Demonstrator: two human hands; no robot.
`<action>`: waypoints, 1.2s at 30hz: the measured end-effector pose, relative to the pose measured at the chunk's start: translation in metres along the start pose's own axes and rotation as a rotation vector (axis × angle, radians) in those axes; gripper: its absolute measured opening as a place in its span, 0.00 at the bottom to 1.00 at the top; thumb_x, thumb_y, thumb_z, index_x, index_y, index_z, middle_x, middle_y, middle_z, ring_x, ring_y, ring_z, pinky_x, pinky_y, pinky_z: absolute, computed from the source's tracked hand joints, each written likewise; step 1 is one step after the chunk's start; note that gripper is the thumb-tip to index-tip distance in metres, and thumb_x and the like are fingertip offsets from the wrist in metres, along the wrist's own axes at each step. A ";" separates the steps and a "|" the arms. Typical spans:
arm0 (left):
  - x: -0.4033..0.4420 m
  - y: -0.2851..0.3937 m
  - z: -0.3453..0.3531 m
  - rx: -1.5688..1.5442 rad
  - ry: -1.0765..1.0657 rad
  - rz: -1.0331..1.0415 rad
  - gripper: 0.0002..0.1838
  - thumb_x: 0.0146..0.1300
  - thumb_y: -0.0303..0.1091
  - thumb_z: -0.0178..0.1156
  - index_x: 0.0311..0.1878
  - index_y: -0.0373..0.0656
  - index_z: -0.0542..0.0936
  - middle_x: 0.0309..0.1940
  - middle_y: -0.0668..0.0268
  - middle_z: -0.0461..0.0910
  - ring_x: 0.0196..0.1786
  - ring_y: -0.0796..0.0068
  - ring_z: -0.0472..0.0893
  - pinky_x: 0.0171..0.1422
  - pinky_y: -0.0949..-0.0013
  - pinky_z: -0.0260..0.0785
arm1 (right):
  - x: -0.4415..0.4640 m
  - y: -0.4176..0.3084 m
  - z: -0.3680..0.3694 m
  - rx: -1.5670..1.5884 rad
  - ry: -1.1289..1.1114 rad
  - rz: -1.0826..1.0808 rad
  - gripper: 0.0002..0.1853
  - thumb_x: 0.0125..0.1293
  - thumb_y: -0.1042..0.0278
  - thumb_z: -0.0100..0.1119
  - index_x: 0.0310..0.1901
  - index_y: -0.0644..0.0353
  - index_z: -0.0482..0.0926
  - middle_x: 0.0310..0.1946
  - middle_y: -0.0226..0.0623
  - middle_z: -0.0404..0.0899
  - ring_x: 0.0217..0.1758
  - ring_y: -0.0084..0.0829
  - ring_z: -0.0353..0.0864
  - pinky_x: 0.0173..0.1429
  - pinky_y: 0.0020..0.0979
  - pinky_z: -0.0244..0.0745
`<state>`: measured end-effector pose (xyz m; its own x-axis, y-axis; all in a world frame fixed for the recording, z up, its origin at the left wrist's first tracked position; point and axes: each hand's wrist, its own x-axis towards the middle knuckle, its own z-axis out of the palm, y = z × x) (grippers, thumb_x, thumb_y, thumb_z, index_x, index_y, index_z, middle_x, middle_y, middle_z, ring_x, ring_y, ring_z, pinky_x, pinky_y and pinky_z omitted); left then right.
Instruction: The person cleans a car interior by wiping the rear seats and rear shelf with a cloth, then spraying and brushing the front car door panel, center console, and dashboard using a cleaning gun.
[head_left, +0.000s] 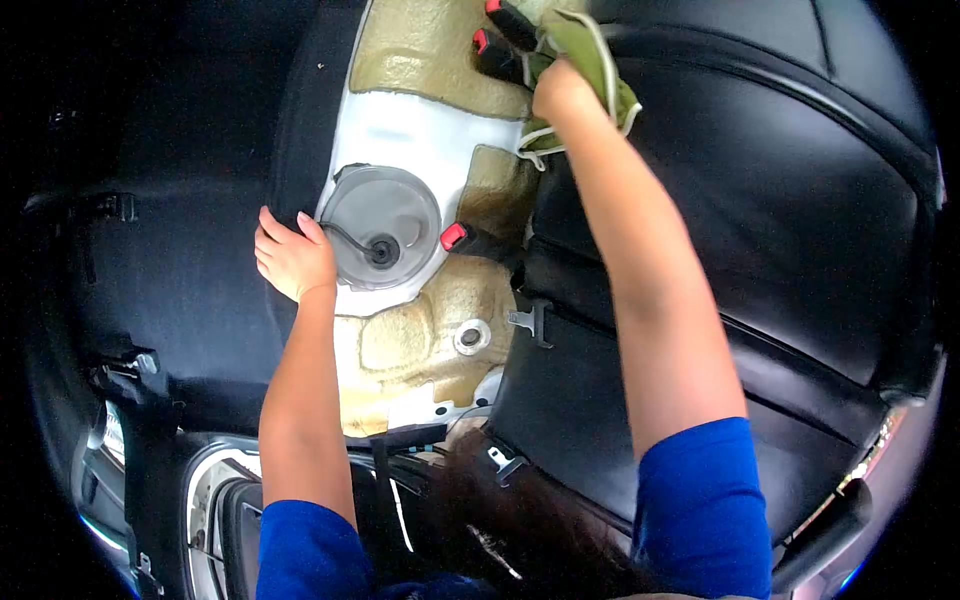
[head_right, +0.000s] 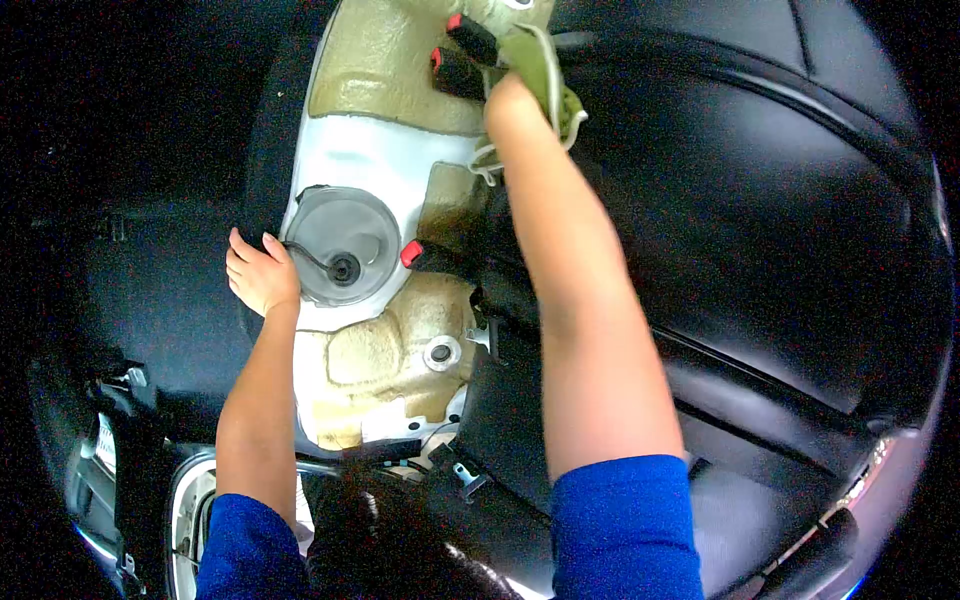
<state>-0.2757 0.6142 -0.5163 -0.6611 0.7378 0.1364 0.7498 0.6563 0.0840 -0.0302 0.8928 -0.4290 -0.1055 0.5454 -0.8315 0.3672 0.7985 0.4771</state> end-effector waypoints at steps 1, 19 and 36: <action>0.002 -0.001 0.001 0.011 0.000 0.005 0.29 0.64 0.50 0.49 0.63 0.42 0.65 0.53 0.54 0.72 0.53 0.56 0.73 0.57 0.57 0.64 | 0.008 -0.020 0.004 0.080 0.066 0.027 0.26 0.61 0.49 0.55 0.55 0.57 0.78 0.61 0.47 0.71 0.58 0.45 0.75 0.67 0.41 0.63; 0.000 -0.006 0.009 0.061 0.184 0.050 0.26 0.66 0.54 0.48 0.59 0.48 0.70 0.46 0.56 0.77 0.44 0.56 0.78 0.46 0.56 0.72 | -0.251 -0.004 0.057 0.933 0.309 0.290 0.28 0.67 0.61 0.45 0.70 0.49 0.60 0.53 0.52 0.77 0.52 0.45 0.79 0.59 0.42 0.72; -0.002 -0.004 0.005 0.044 0.184 0.041 0.26 0.64 0.54 0.50 0.59 0.47 0.71 0.46 0.57 0.77 0.44 0.57 0.79 0.47 0.56 0.71 | -0.235 -0.090 0.107 0.800 0.695 0.497 0.24 0.62 0.59 0.54 0.59 0.57 0.72 0.62 0.49 0.68 0.62 0.51 0.69 0.66 0.42 0.65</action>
<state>-0.2775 0.6113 -0.5217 -0.6106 0.7257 0.3169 0.7717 0.6352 0.0324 0.0609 0.6654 -0.3073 -0.1782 0.9724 -0.1507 0.9612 0.2048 0.1846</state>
